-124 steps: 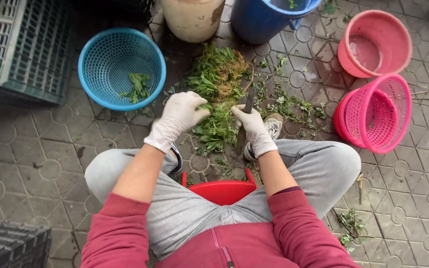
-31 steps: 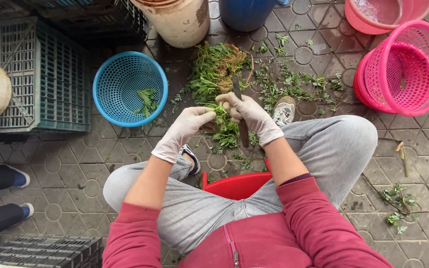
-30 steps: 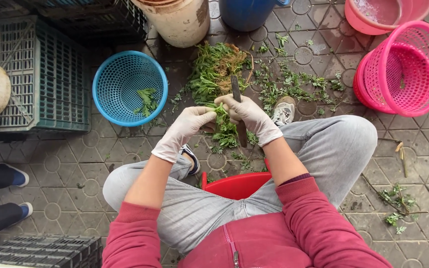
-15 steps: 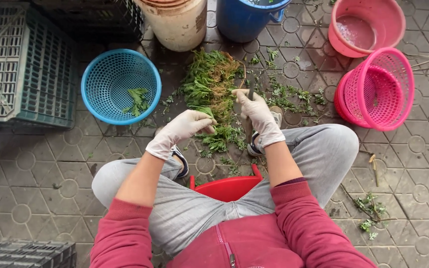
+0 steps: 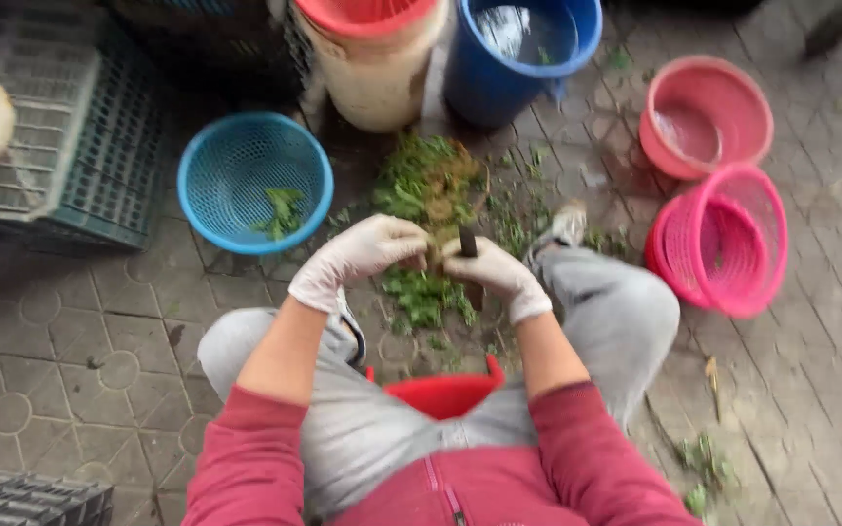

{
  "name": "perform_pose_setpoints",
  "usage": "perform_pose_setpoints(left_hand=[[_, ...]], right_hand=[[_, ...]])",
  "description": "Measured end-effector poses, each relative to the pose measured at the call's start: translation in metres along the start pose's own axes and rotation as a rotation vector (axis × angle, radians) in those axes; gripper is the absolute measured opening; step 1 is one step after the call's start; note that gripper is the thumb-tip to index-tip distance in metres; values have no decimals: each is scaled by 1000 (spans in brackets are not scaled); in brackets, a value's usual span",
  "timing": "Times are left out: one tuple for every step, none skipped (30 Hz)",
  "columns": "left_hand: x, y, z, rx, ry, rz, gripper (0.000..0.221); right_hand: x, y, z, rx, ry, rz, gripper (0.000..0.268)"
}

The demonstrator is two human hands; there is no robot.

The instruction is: Trimming the roots off leafy greens with a knife and sorting them into baskets.

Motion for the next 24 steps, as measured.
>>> perform_pose_setpoints(left_hand=[[-2, 12, 5, 26, -15, 26, 22], [2, 14, 2, 61, -127, -26, 24], [4, 16, 0, 103, -235, -79, 28], [-1, 12, -8, 118, -264, -47, 28], [-13, 7, -19, 117, -431, -155, 29], [-37, 13, -18, 103, -572, -297, 30], [-45, 10, -29, 106, -575, -296, 30], [-57, 9, -35, 129, -680, -346, 31], [-70, 9, -42, 150, -786, -396, 32], [-77, 5, -38, 155, -774, -396, 32], [-84, 2, -36, 168, -826, -392, 35], [-94, 2, -32, 185, -867, -396, 38], [-91, 8, -10, 195, -845, -404, 38], [-87, 13, 12, 146, -904, -344, 34], [-81, 16, 33, 98, -963, -283, 42], [-115, 6, 43, 114, -933, -298, 42], [-147, -6, 56, 114, -1023, -207, 26], [-187, -5, 85, 99, -1088, -139, 17], [-183, 1, 100, 100, -1034, -180, 17], [-179, 4, 109, 72, -1004, -234, 16], [-173, 4, 117, 43, -973, -286, 16], [-163, 1, 120, 46, -952, -303, 16], [-153, -5, 124, 1, -954, -337, 16], [-142, -10, 128, -51, -960, -365, 17]], right_hand=[[-32, 32, 12, -13, 21, -31, 18], [-74, 51, 17, -22, 47, 12, 15], [-116, 78, 24, -29, 72, 55, 12], [-103, 64, 20, -18, 91, 14, 12], [-86, 46, 14, 21, 56, 56, 16], [-56, 44, 20, 50, 2, 135, 20], [-61, 40, 13, 48, 2, 131, 20], [-63, 42, 6, 46, 123, 104, 20], [-64, 43, 0, 42, 244, 76, 22], [-69, 45, -7, 35, 252, 80, 22], [-75, 46, -15, 138, 372, 82, 18], [-80, 48, -21, 229, 496, 84, 16], [-86, 41, -20, 208, 508, 90, 16], [-93, 31, -20, 253, 615, 112, 14], [-100, 20, -19, 298, 722, 129, 15], [-109, -9, -10, 265, 738, 133, 15], [-121, -38, 0, 311, 786, -32, 18], [-119, -55, 21, 330, 818, -173, 25], [-133, -82, 40, 269, 821, -145, 25], [-153, -114, 62, 258, 729, -164, 22], [-177, -152, 89, 249, 636, -177, 20], [-186, -174, 110, 224, 635, -168, 20], [-194, -196, 131, 151, 612, -114, 34], [-201, -217, 149, 86, 586, -57, 49]])
Point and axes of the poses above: each hand's wrist, its own y-axis away from the middle knuckle, its own z-axis out of the palm, x = y × z, the point moved 3 cm from there along -y, towards the middle knuckle, and after that the axes turned 13 degrees about y, right-handed, at the moved point
